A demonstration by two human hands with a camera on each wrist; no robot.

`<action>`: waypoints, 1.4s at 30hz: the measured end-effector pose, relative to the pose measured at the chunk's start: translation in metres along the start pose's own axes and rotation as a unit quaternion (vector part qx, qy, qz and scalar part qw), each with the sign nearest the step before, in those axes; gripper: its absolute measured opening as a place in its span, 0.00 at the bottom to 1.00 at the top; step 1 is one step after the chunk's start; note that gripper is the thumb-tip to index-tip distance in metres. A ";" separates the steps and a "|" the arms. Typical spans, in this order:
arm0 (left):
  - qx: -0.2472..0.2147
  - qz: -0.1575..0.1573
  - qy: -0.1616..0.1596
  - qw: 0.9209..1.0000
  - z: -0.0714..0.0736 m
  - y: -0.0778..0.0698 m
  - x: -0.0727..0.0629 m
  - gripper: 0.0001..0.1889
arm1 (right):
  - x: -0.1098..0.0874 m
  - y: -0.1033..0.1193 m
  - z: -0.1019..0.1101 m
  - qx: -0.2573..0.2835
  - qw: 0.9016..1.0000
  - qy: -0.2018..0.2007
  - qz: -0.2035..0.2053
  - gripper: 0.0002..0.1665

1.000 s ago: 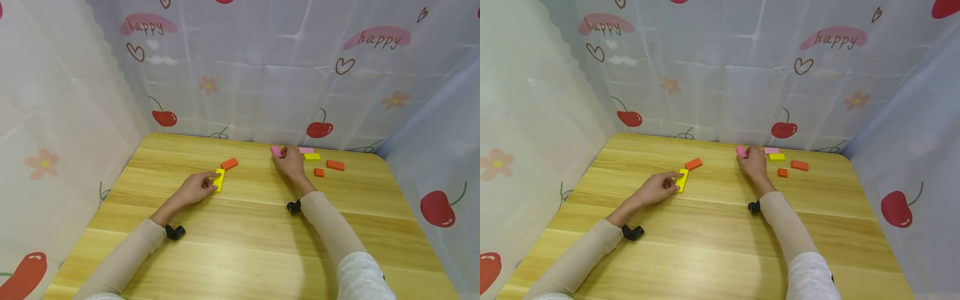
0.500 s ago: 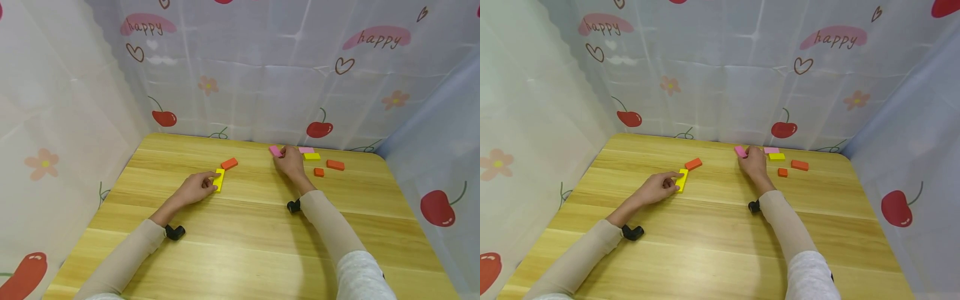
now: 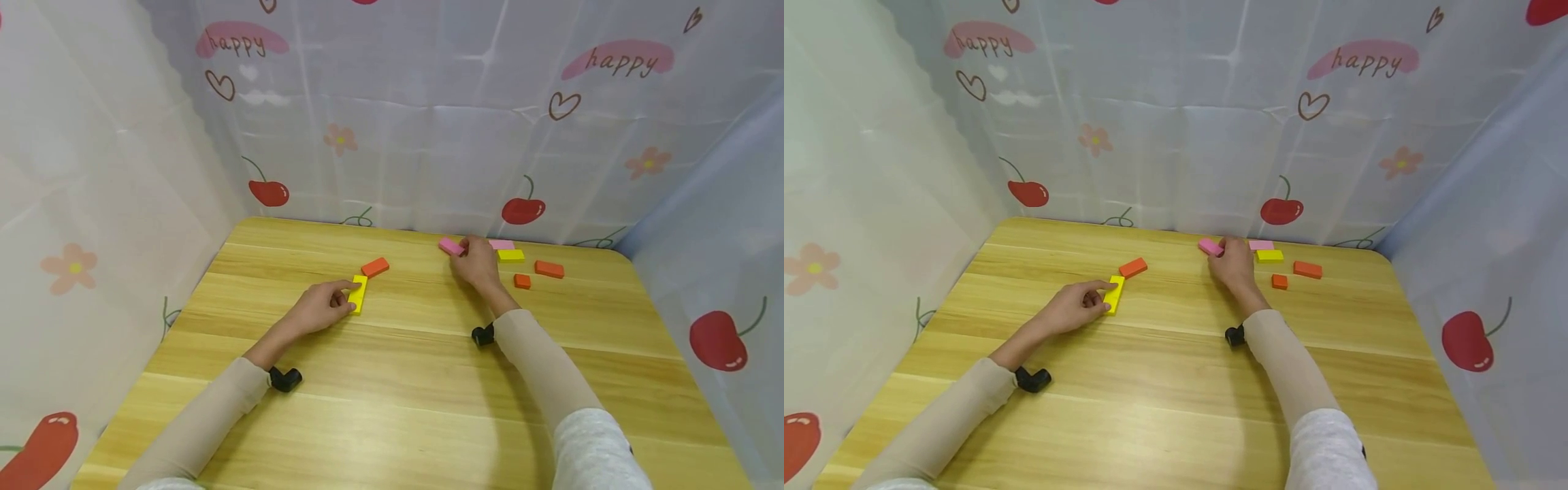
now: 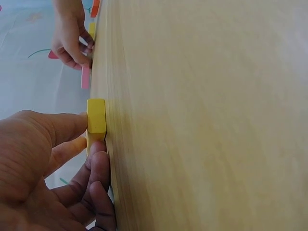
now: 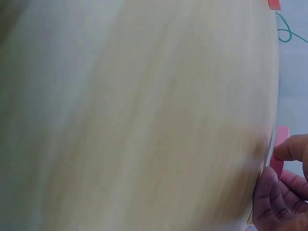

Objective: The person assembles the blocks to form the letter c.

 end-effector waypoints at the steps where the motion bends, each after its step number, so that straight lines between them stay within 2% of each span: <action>1: -0.001 0.001 -0.001 1.000 0.000 0.000 0.000 0.25 | 0.000 0.000 0.001 0.001 1.000 -0.001 0.005 0.19; 13: -0.006 0.002 -0.004 1.000 0.001 -0.002 0.000 0.25 | 0.000 0.003 0.001 0.000 0.999 0.018 0.036 0.18; 22: -0.005 -0.002 -0.004 1.000 0.001 -0.002 -0.001 0.25 | -0.005 0.019 0.000 -0.012 0.995 0.028 0.094 0.18; 27: -0.009 -0.001 -0.004 1.000 0.002 -0.003 -0.002 0.25 | -0.009 0.023 -0.003 -0.006 0.995 0.045 0.092 0.17; 42: -0.009 0.005 -0.004 1.000 0.000 -0.002 -0.002 0.25 | -0.015 0.033 -0.008 -0.004 0.991 0.056 0.120 0.18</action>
Point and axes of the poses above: each hand's wrist, its own x-axis towards the middle knuckle, its own z-axis out of the back of the hand, y = z × x, the point moved 9 cm from there along x, towards the middle knuckle, and after that the axes turned 5 degrees about -x, right-handed, at the moved point
